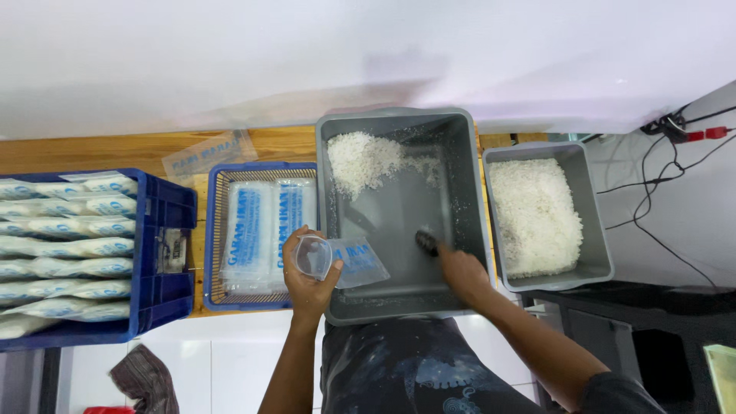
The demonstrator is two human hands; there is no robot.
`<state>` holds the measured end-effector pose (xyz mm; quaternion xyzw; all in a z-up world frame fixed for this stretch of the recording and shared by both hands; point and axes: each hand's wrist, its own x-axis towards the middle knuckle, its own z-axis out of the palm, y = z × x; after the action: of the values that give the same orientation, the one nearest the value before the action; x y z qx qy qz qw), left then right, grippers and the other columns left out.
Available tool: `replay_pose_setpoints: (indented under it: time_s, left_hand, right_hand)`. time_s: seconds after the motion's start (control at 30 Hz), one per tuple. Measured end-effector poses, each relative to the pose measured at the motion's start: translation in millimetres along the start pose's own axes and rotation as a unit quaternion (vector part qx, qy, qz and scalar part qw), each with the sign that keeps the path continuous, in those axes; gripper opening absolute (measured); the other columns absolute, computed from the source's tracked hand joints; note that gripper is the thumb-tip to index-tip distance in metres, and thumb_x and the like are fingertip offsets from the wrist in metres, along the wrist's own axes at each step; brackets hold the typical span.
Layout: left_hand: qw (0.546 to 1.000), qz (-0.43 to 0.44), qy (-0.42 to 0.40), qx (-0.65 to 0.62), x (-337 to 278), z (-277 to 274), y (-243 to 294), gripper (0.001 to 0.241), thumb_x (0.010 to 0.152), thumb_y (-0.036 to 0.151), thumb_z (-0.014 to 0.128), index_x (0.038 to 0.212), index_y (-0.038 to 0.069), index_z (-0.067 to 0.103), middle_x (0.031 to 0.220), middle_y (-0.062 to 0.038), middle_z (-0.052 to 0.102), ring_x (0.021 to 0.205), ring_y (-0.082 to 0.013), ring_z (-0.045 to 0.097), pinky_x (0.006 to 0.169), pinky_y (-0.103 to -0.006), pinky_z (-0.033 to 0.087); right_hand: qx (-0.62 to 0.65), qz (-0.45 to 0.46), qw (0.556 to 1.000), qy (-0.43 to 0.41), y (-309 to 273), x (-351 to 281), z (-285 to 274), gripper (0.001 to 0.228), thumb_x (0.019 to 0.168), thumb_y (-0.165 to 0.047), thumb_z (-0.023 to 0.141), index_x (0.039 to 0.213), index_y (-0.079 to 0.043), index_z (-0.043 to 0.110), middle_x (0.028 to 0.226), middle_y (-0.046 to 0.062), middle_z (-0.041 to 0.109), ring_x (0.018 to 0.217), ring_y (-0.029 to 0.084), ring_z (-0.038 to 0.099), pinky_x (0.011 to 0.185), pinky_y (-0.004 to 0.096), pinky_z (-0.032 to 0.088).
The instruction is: The person fills a plastic bag with aquarium salt from a bin using a scoop, then folds and presses the top of the bag before placing it into a blue crate with other filled bags.
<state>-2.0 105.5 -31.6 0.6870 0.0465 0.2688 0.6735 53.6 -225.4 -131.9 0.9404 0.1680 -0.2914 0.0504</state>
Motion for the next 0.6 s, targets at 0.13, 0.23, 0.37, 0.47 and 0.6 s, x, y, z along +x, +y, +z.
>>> replay_pose_setpoints:
  time_s: [0.13,0.23,0.37,0.47,0.6]
  left_hand:
    - [1.0,-0.002,0.004,0.006,-9,-1,0,0.082,0.074,0.008,0.089,0.143,-0.006,0.047,0.117,-0.021,0.066,0.112,-0.0315,0.068,0.103,-0.0478,0.049]
    - [1.0,-0.019,0.004,0.004,-14,1,-2,0.081,0.075,0.007,0.088,0.143,-0.007,0.046,0.117,-0.023,0.066,0.113,-0.0341,0.067,0.103,-0.0499,0.049]
    - [1.0,-0.027,-0.002,0.003,-13,6,-3,0.083,0.073,0.006,0.089,0.143,-0.007,0.047,0.118,-0.022,0.066,0.115,-0.0312,0.067,0.104,-0.0483,0.048]
    - [0.999,-0.038,-0.014,0.022,-8,11,-12,0.082,0.073,0.011,0.091,0.141,-0.007,0.049,0.118,-0.023,0.066,0.114,-0.0325,0.067,0.104,-0.0494,0.048]
    - [0.995,-0.032,-0.061,0.074,7,15,-29,0.079,0.079,0.02,0.09,0.142,-0.006,0.051,0.115,-0.022,0.068,0.11,-0.0346,0.069,0.101,-0.0514,0.05]
  right_hand:
    - [0.038,0.031,0.998,0.026,2,45,-45,0.041,0.101,-0.008,0.049,0.141,-0.006,0.058,0.099,0.026,0.079,0.09,0.039,0.08,0.074,0.049,0.065]
    - [0.077,0.058,0.992,0.081,14,101,-56,0.044,0.101,-0.005,0.045,0.145,0.0,0.054,0.102,0.029,0.077,0.091,0.042,0.08,0.075,0.051,0.065]
    - [0.152,0.126,0.972,0.126,25,144,-64,0.045,0.102,-0.006,0.043,0.143,0.012,0.05,0.103,0.035,0.072,0.088,0.047,0.077,0.071,0.054,0.065]
    - [0.195,0.147,0.96,0.141,27,155,-63,0.042,0.101,-0.004,0.042,0.135,0.019,0.049,0.1,0.036,0.071,0.087,0.049,0.076,0.068,0.054,0.064]
    - [-0.043,0.083,0.978,0.184,19,169,-64,0.038,0.101,-0.005,0.049,0.132,0.017,0.057,0.098,0.02,0.077,0.089,0.029,0.08,0.066,0.037,0.066]
